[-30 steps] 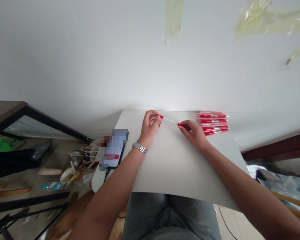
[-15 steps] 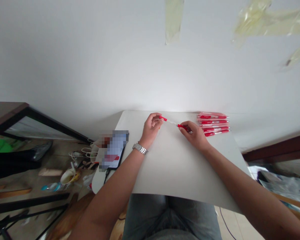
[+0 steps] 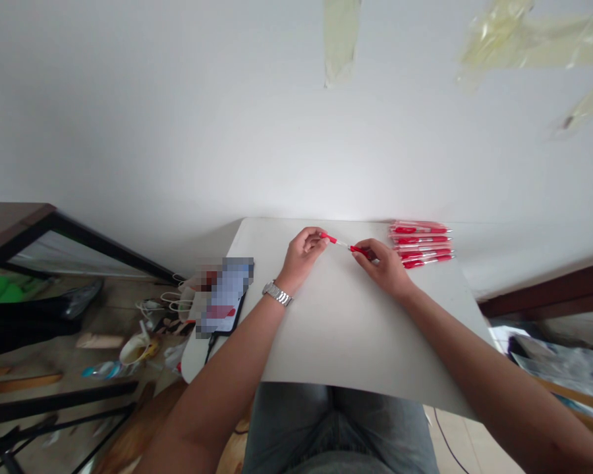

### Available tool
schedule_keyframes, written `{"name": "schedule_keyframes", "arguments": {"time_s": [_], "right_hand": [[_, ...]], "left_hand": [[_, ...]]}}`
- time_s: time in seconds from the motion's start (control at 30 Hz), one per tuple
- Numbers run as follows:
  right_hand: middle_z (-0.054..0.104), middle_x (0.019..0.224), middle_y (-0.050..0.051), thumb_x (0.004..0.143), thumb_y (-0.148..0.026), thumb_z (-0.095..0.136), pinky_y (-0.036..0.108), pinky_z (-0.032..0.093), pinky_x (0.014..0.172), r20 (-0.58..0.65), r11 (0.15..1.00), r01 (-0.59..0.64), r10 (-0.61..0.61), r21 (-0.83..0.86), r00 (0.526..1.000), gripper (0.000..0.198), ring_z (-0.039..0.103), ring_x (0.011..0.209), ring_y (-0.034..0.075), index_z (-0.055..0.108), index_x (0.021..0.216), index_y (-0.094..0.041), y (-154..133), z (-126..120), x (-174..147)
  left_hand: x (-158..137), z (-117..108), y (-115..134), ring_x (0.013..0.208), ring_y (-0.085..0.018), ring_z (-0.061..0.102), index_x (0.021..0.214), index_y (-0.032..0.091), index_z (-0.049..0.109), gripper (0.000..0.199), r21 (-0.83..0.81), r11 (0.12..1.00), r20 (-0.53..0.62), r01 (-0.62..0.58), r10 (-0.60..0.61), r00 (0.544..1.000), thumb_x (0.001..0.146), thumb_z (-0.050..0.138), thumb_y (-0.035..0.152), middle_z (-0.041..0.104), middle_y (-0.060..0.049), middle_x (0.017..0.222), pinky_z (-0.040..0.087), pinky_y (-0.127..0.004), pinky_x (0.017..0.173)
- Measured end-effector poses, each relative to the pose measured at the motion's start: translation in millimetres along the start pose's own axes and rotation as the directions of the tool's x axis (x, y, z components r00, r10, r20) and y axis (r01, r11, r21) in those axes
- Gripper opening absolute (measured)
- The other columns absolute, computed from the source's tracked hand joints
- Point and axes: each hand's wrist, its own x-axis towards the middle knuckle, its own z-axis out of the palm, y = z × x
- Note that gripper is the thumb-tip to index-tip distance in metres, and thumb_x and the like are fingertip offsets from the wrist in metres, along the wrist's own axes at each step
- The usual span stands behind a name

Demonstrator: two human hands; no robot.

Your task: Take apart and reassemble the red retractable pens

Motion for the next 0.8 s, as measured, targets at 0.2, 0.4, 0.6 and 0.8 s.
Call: {"name": "schedule_keyframes", "arguments": {"time_s": [0.2, 0.4, 0.6, 0.8], "right_hand": [[0.072, 0.088, 0.007, 0.099, -0.057, 0.060, 0.034, 0.054, 0.067, -0.002, 1.000, 0.005, -0.005, -0.014, 1.000, 0.036, 0.066, 0.072, 0.020, 0.068, 0.102, -0.022, -1, -1, 1], [0.071, 0.087, 0.006, 0.100, -0.054, 0.060, 0.033, 0.051, 0.066, 0.005, 1.000, 0.011, -0.011, -0.021, 1.000, 0.033, 0.065, 0.072, 0.019, 0.067, 0.102, -0.022, -3, -2, 1], [0.070, 0.086, 0.006, 0.100, -0.054, 0.058, 0.032, 0.050, 0.065, -0.019, 0.999, 0.031, -0.031, -0.036, 0.999, 0.033, 0.062, 0.070, 0.018, 0.067, 0.102, -0.022, -2, -1, 1], [0.068, 0.083, 0.005, 0.100, -0.055, 0.058, 0.032, 0.049, 0.064, -0.061, 0.999, 0.028, -0.029, -0.018, 0.998, 0.034, 0.059, 0.069, 0.018, 0.066, 0.101, -0.022, 1, -1, 3]], "left_hand": [[0, 0, 2, 0.103, -0.020, 0.070, 0.105, 0.020, 0.067, 0.031, 0.010, 1.000, 0.014, -0.001, 0.001, 1.000, 0.089, 0.077, 0.045, 0.071, -0.008, 0.109, 0.054, -0.032, 0.094], [0, 1, 2, 0.102, -0.020, 0.071, 0.104, 0.020, 0.067, 0.031, 0.020, 1.000, 0.011, -0.006, 0.005, 1.000, 0.089, 0.077, 0.045, 0.072, -0.008, 0.107, 0.055, -0.031, 0.091], [2, -1, 2, 0.104, -0.021, 0.071, 0.107, 0.021, 0.069, 0.029, 0.030, 1.000, -0.026, -0.002, 0.002, 1.000, 0.090, 0.076, 0.044, 0.075, -0.009, 0.111, 0.056, -0.035, 0.095], [7, -9, -1, 0.101, -0.021, 0.072, 0.105, 0.022, 0.070, 0.022, 0.095, 0.993, -0.143, -0.066, 0.079, 0.987, 0.096, 0.068, 0.043, 0.075, -0.007, 0.103, 0.055, -0.036, 0.094]]}}
